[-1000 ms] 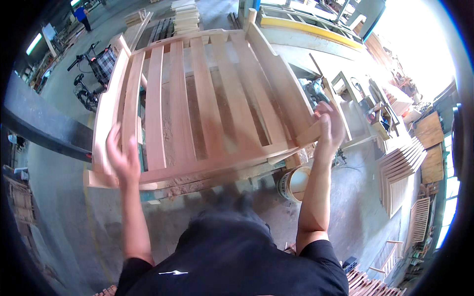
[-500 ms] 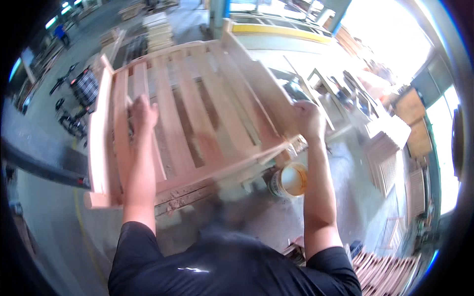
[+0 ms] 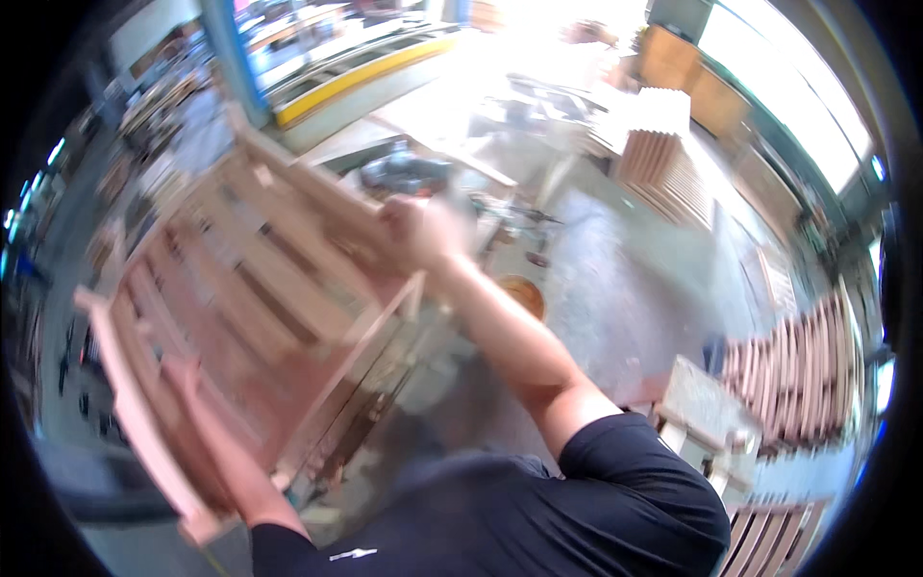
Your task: The person marks a wooden chair frame with a pencil while it is positioned upside down. They then lift the chair, place it on a workbench, and use a rubber mallet to hammer the joints of the chair frame.
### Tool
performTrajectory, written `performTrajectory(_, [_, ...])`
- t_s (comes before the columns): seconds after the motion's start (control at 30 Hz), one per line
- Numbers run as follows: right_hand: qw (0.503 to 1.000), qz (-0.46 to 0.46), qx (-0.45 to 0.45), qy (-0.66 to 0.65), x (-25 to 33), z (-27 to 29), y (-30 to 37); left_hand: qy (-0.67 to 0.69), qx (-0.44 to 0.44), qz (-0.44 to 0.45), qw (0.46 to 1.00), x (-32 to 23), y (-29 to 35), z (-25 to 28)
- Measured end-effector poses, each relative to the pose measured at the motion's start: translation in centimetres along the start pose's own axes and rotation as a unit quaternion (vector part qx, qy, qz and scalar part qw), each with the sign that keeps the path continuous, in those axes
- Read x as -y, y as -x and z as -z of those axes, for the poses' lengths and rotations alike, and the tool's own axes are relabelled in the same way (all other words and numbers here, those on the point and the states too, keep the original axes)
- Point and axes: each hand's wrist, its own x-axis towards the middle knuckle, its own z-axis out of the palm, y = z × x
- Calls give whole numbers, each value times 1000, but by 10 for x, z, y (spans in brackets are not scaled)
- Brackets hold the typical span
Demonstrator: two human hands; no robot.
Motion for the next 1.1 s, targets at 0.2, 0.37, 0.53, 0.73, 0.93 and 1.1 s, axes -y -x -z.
performTrajectory(0.2, [977,57,-175,-111,-53,30,98,52,-53,-57,996,-60,93,65])
performTrajectory(0.37, [985,-19,-76,-156,-88,80,191,14,-90,-156,984,-179,224,83])
performTrajectory(0.53, [974,-89,170,-120,-96,130,207,-42,-101,-174,979,-232,307,106])
performTrajectory(0.73, [952,-169,20,-254,-106,89,225,-101,-128,-155,974,-233,342,157])
performTrajectory(0.93, [944,-130,-79,-291,-137,111,231,-142,-158,-94,973,-224,355,218])
performTrajectory(1.1, [883,-137,-98,-437,-146,157,214,-220,-127,-16,967,-144,299,335])
